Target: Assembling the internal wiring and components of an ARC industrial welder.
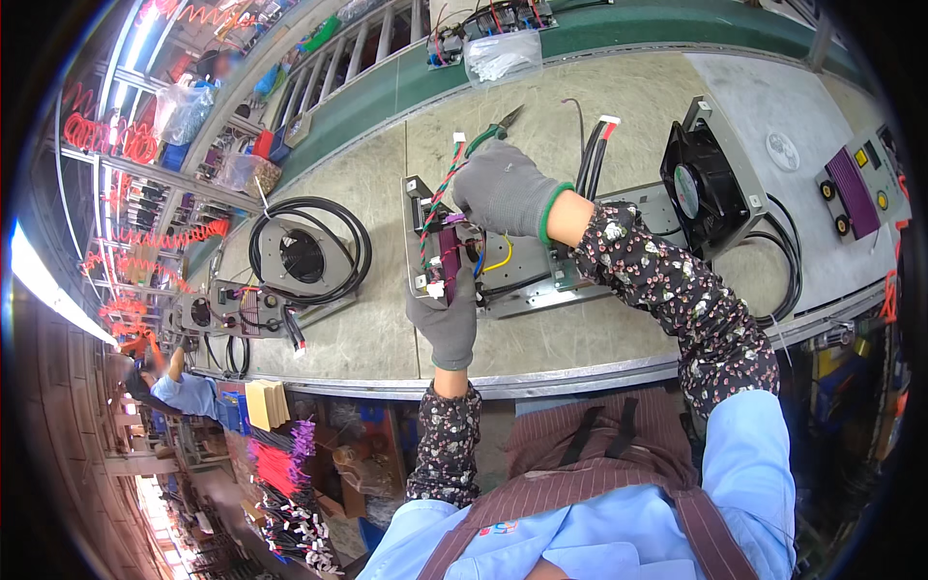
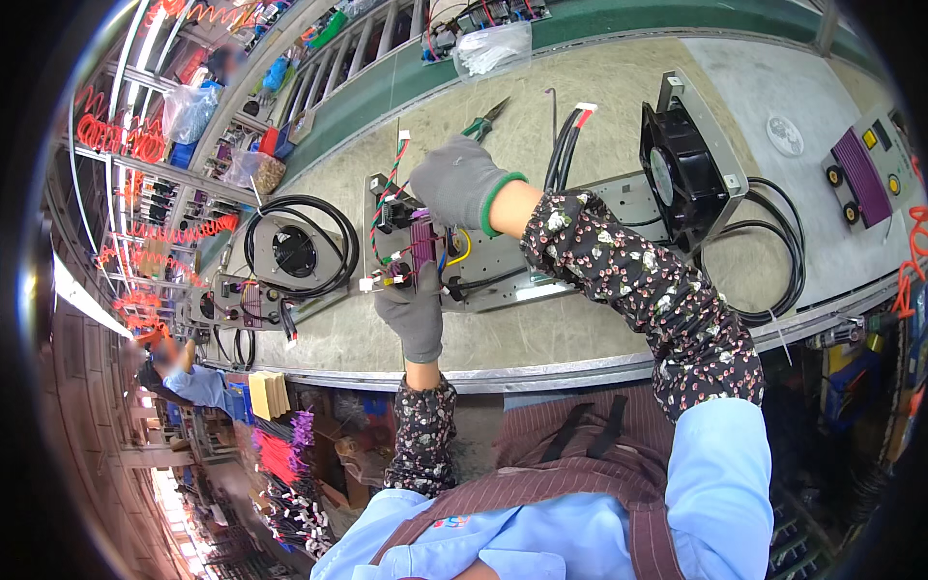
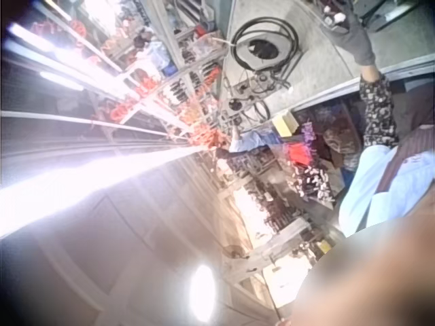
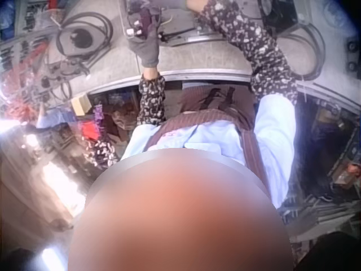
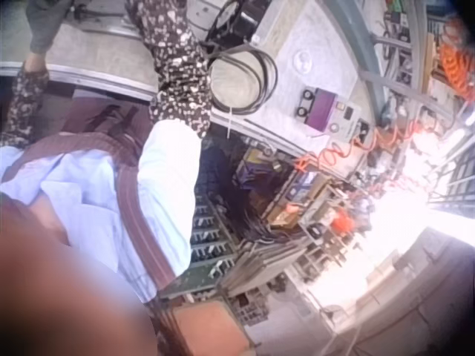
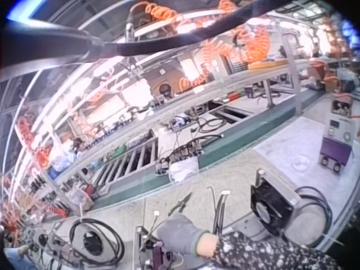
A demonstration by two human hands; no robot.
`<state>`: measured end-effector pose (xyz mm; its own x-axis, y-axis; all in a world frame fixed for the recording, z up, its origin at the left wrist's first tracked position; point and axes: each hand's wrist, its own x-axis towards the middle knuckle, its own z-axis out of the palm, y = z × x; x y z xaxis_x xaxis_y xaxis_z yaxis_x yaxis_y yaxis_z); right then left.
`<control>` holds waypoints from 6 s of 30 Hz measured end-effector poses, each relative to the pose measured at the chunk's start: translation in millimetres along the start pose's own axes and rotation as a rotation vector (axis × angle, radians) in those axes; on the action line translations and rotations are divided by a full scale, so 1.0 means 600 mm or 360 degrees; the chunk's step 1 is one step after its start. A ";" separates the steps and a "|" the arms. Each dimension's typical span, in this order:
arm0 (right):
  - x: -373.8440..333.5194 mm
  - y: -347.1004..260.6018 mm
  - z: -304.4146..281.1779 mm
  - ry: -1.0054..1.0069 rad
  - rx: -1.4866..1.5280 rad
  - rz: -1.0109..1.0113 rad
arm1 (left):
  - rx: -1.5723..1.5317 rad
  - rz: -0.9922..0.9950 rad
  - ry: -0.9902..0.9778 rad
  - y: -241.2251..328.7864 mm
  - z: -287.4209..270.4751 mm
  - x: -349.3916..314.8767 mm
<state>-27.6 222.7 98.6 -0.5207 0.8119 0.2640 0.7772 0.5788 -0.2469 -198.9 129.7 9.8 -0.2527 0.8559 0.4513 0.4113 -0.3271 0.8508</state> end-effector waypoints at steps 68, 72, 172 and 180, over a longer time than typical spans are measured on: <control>0.005 0.102 -0.034 -0.0066 0.0667 0.0266 | -0.0049 0.0075 -0.0098 0.015 -0.010 -0.003; 0.021 0.076 0.033 -0.0270 0.1131 0.0300 | -0.0016 -0.0018 -0.0062 0.014 -0.008 -0.001; -0.509 0.017 -0.026 0.1833 0.0077 0.0953 | 0.0146 0.0445 0.0198 0.039 -0.037 0.010; -0.799 0.094 0.077 0.0903 -0.0201 0.1857 | 0.0276 -0.0106 0.0359 0.001 -0.027 -0.101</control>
<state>249.3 -130.4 -84.7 0.6765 0.6645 0.3174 0.7112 -0.4776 -0.5159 -197.6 71.2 -12.4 -0.4643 0.7562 0.4611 0.5259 -0.1836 0.8305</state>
